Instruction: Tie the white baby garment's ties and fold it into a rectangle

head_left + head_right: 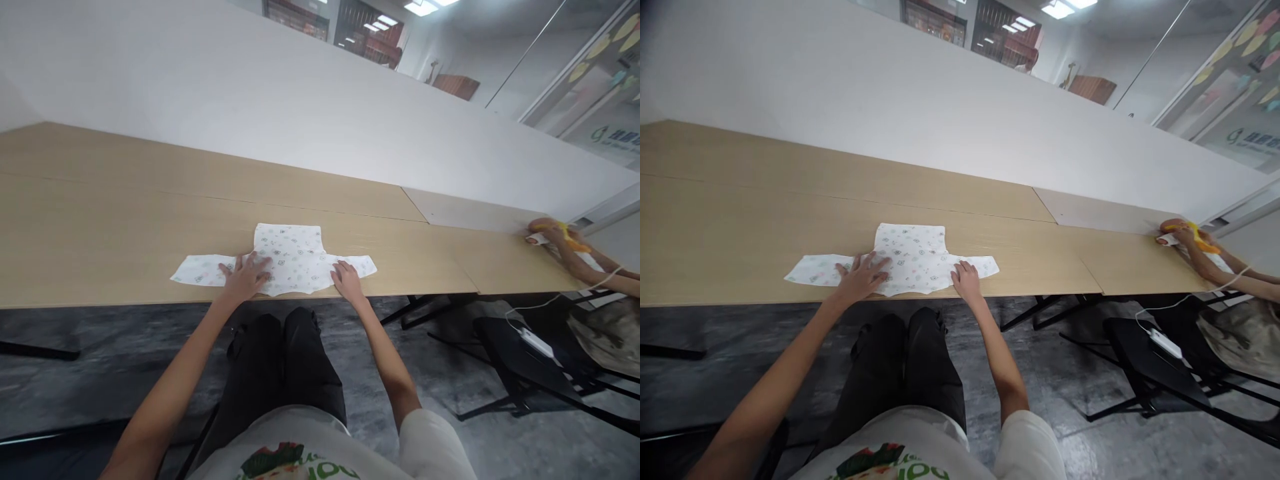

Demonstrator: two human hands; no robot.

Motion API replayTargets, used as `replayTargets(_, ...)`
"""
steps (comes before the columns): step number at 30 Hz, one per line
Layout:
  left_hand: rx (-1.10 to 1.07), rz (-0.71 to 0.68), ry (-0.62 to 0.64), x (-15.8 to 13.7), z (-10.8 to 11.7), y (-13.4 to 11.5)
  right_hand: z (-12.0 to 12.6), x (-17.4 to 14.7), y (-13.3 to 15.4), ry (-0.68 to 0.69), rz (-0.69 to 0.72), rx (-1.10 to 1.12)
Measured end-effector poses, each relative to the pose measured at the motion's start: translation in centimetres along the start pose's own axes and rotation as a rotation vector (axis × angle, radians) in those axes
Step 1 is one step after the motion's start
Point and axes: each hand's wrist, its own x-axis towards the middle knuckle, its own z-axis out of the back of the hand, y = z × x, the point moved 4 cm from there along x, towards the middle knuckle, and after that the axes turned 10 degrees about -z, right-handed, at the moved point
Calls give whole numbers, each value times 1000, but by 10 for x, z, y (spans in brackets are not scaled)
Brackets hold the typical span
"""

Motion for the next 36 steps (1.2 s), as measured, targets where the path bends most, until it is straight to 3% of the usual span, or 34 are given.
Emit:
replayTargets(2, 18, -16, -60, -2, 1, -7, 7, 2, -15, -85, -106, 9)
replayTargets(7, 0, -204, -108, -12, -5, -44, 24, -2, -63, -390, -571, -121)
replayTargets(12, -19, -272, -58, -20, -15, -58, 27, 1, -73, -293, -640, -160)
replayTargets(17, -29, -290, -37, -24, -15, -56, 44, 15, -56, -203, -689, -81)
replayTargets(20, -101, -260, -63, -21, -10, -57, 55, 24, -19, -264, -600, 20)
replayTargets(22, -242, -221, -115, -13, -6, -58, 53, 26, 21, -265, -464, 41)
replayTargets(25, -673, -77, -168, 10, -3, -55, 29, 21, 94, -136, -146, 16)
replayTargets(28, -1069, 144, -189, 32, -7, -47, -2, 3, 145, 14, 62, 20)
replayTargets(31, -1100, 215, -243, 41, -6, -36, -20, -15, 158, 20, 161, 103)
replayTargets(36, -907, 246, -187, 38, -6, -23, -20, -21, 115, -84, 115, 122)
